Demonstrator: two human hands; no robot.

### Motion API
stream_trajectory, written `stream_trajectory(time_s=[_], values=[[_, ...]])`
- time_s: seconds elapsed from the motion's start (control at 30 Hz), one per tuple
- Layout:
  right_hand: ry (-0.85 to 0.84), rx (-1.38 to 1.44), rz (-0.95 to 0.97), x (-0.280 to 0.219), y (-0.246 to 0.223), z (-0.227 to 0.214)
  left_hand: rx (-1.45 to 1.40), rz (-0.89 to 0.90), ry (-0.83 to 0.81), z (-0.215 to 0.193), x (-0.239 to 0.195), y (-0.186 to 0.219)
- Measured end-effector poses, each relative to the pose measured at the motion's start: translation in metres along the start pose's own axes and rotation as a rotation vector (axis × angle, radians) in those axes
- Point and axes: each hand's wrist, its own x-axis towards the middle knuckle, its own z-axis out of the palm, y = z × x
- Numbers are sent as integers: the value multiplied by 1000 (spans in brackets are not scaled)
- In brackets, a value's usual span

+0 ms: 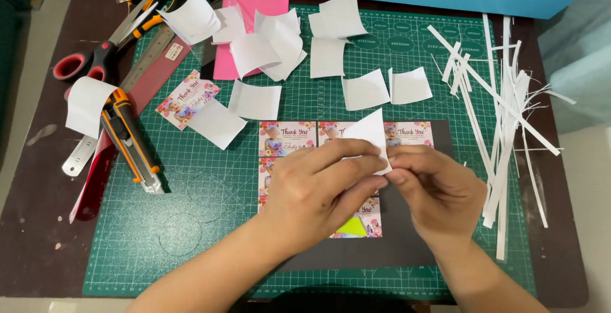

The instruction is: The person assembles small thank-you cards by peeling off backing paper from adhesive strips and pressing each card onto a dark backing sheet. They use a plastic scraper to smooth the cards and repeat the process for multiple cards.

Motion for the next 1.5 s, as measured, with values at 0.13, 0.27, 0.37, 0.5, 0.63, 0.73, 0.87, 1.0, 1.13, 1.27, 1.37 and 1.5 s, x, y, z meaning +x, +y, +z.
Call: stream_trajectory(time_s=[0.13,0.27,0.37,0.5,0.63,0.73,0.87,1.0,1.13,1.27,1.37,1.5], values=[[21,-24,2,-3,4,0,-108,-38,29,5,0,-1],[20,-38,8,-7,6,-1,-255,-95,75,7,1,1],[20,-54,6,-7,1,1,-302,-133,105,10,0,1],[34,39,20,-5,-6,4,-358,-203,95,11,-1,0],[51,30,45,-10,-2,3,-378,-249,97,11,0,-1],[40,22,17,-11,1,1,-432,-368,1,10,-1,-5],[-23,166,39,-5,-3,2,-512,-458,-40,9,-3,-11],[-73,-99,-40,-3,1,-9,-854,-565,-107,12,-5,-22],[-133,139,-105,-5,19,-14,-1248,-638,-192,24,-12,-30],[-196,76,-197,-6,20,-19,-1180,-605,-308,29,-14,-31],[-187,-18,-221,-2,11,-17,-1180,-625,-319,33,-15,-32],[-161,28,-164,1,10,-22,-1227,-648,-235,49,-23,-38]])
